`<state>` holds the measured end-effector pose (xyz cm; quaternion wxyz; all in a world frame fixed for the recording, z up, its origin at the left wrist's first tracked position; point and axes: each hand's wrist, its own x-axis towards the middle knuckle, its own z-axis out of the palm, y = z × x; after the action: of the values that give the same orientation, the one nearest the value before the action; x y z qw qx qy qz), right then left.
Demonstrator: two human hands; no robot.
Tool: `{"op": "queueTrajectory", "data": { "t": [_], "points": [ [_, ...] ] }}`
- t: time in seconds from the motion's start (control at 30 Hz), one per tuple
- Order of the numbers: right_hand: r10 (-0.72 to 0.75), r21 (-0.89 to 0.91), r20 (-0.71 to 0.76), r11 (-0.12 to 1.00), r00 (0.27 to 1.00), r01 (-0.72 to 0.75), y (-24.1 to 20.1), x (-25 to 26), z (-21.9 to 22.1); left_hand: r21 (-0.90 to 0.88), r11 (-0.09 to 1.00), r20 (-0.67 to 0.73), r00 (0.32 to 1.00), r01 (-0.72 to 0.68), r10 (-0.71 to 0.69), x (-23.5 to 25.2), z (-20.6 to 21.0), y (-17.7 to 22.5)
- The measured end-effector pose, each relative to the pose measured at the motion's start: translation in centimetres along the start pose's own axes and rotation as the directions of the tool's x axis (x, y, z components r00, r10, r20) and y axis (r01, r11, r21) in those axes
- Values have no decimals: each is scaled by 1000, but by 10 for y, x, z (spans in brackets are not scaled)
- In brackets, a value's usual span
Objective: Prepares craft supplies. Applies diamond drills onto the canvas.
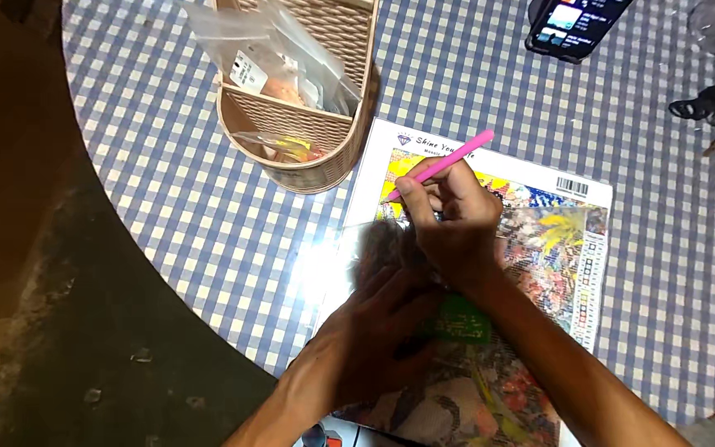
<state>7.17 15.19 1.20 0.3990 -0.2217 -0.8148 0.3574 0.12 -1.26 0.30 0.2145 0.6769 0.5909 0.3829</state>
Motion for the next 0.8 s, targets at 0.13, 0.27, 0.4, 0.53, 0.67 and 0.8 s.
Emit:
{"op": "queueTrajectory", "data": {
  "t": [0.13,0.27,0.4,0.53,0.67,0.8],
  "points": [
    [8,-25,27,1000,1000,-8,-3,0,-3,7,1000,-4,1000,-5,5,0,1,0],
    [-28,-29,7,999,1000,29,1,0,0,19,1000,3,1000,-13,13,0,1,0],
    [-36,-58,6,998,999,36,1,0,0,21,1000,3,1000,-10,10,1,1,0],
    [-47,-59,11,997,999,47,1,0,0,17,1000,11,1000,-2,2,1,0,0],
    [-50,-63,14,997,999,51,2,0,0,26,1000,18,1000,-1,0,1,0,1],
    [-50,-70,19,996,999,51,2,0,0,31,1000,13,1000,-6,6,1,0,0]
  ]
}}
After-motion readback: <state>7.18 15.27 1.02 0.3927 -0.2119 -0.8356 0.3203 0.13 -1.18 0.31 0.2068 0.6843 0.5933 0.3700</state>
